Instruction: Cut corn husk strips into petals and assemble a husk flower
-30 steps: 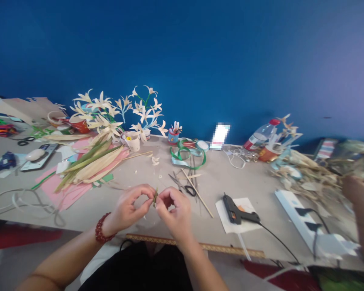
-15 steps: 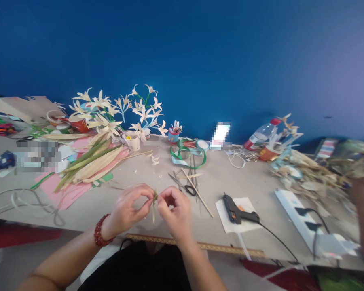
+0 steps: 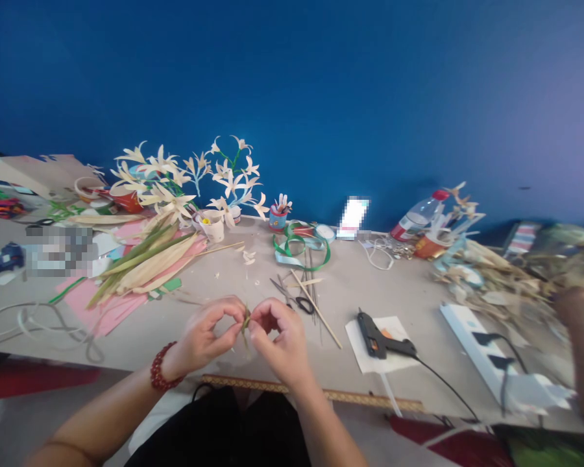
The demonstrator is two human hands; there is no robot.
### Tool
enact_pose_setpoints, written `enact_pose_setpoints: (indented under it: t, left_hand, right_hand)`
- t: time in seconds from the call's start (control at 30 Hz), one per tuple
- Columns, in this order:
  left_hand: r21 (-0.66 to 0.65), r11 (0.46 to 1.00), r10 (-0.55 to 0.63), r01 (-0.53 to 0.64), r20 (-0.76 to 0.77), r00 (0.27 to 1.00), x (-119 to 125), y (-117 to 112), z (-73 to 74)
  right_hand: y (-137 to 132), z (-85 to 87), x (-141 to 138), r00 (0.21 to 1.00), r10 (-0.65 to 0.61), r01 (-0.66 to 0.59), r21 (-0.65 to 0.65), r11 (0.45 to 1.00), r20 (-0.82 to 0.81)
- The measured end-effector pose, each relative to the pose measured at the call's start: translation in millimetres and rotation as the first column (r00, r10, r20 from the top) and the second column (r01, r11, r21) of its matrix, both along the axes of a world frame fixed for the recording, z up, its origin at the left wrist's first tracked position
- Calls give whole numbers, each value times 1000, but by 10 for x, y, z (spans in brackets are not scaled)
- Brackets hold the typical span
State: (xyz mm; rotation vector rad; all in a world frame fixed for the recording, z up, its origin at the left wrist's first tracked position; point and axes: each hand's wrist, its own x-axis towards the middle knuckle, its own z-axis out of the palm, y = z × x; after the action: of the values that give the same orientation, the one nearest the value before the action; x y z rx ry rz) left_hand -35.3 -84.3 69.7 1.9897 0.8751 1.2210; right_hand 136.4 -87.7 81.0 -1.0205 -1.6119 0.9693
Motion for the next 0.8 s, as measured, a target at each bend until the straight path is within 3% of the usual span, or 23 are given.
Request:
enact_pose_setpoints:
  t: [0.17, 0.3, 0.43, 0.63, 0.73, 0.8]
  left_hand:
    - [-48, 998, -32, 34, 45, 998, 10, -16, 0]
    - [15, 1000, -8, 8, 58, 998, 22, -36, 0]
    - [30, 1000, 3, -5, 51, 999, 30, -39, 0]
    - [-123, 992, 14, 3, 138, 990, 45, -48, -46]
    - [-270, 955, -38, 119, 289, 957, 48, -49, -69]
    - [-359, 900, -89, 249, 407, 909, 48, -43, -66]
  right_hand:
    - [-33, -33, -45, 998, -46, 44, -39, 998, -47]
    - [-48, -57, -68, 995, -97, 96, -26, 995, -39]
    - [-41, -72, -64, 990, -74, 61, -110, 992, -124]
    - [-40, -107, -87, 949, -56, -24, -248, 968, -310]
    - [-40, -135, -88, 925, -29, -78, -264, 961, -379]
    - [-36, -152, -75, 907, 7, -127, -256, 958, -422]
